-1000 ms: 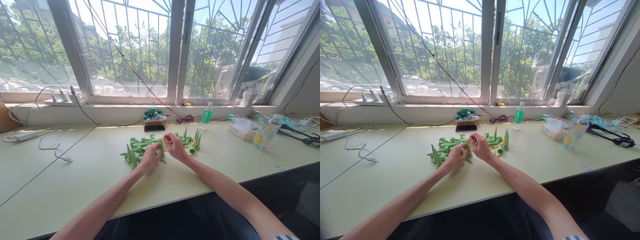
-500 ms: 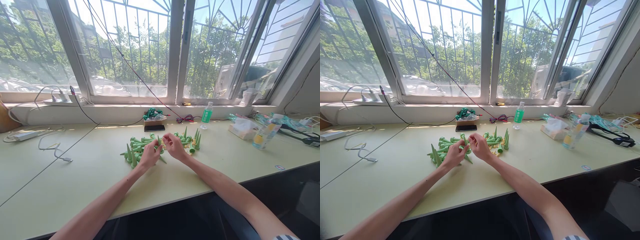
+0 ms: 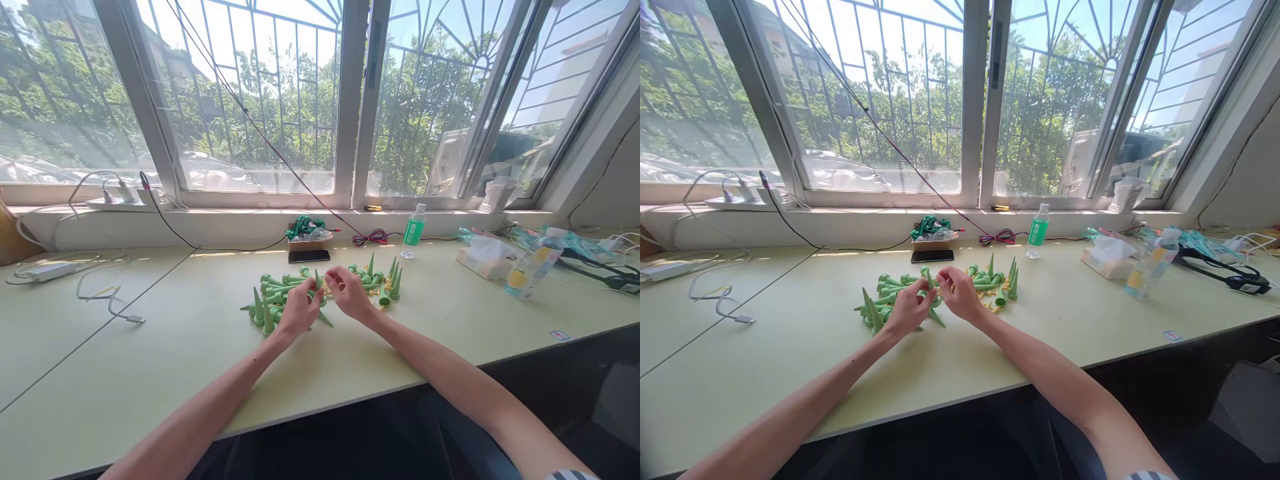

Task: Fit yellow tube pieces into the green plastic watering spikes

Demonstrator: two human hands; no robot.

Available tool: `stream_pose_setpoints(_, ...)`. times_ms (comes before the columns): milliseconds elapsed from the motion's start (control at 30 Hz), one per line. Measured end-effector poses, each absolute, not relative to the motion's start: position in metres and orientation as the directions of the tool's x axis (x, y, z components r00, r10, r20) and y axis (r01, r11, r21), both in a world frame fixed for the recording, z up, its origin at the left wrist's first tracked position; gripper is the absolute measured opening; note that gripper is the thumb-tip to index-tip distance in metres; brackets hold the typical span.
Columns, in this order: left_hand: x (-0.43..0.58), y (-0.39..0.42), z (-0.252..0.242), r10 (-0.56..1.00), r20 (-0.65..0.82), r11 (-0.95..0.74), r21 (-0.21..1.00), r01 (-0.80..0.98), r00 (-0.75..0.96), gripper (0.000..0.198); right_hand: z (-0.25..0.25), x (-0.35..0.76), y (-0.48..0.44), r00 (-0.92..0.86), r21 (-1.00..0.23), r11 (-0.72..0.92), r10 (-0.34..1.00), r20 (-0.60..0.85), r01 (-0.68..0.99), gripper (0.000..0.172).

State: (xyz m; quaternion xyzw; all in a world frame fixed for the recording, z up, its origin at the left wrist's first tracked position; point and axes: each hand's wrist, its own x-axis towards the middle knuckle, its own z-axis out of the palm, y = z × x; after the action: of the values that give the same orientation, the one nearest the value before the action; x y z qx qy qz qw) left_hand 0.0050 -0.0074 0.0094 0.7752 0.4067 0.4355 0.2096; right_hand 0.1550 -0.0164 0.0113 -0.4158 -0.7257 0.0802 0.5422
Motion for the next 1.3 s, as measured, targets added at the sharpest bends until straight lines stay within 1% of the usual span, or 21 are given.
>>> stream_pose_setpoints(200, 0.0048, -0.0081, 0.0093, 0.815, 0.499, -0.579, 0.696, 0.425, 0.294, 0.017, 0.0122, 0.1549, -0.0172, -0.066, -0.567, 0.637, 0.693, 0.718, 0.522, 0.018)
stream_pose_setpoints(467, 0.0049, -0.0066, 0.0069, 0.809, 0.503, -0.588, 0.683, 0.433, 0.304, 0.019, 0.0119, 0.1553, -0.0167, -0.067, -0.569, 0.638, 0.694, 0.717, 0.519, 0.017)
stream_pose_setpoints(800, 0.0054, -0.0085, 0.0081, 0.831, 0.455, -0.556, 0.704, 0.442, 0.32, 0.021, 0.0116, 0.1559, -0.0155, -0.066, -0.562, 0.636, 0.691, 0.72, 0.529, 0.018)
stream_pose_setpoints(1033, 0.0062, -0.0084, 0.0075, 0.82, 0.465, -0.573, 0.677, 0.462, 0.335, 0.022, 0.012, 0.1562, -0.0155, -0.066, -0.56, 0.629, 0.694, 0.717, 0.539, 0.02)
stream_pose_setpoints(1300, 0.0069, -0.0097, 0.0088, 0.794, 0.491, -0.607, 0.658, 0.445, 0.359, 0.02, 0.0114, 0.1568, -0.0169, -0.08, -0.566, 0.626, 0.705, 0.704, 0.537, 0.02)
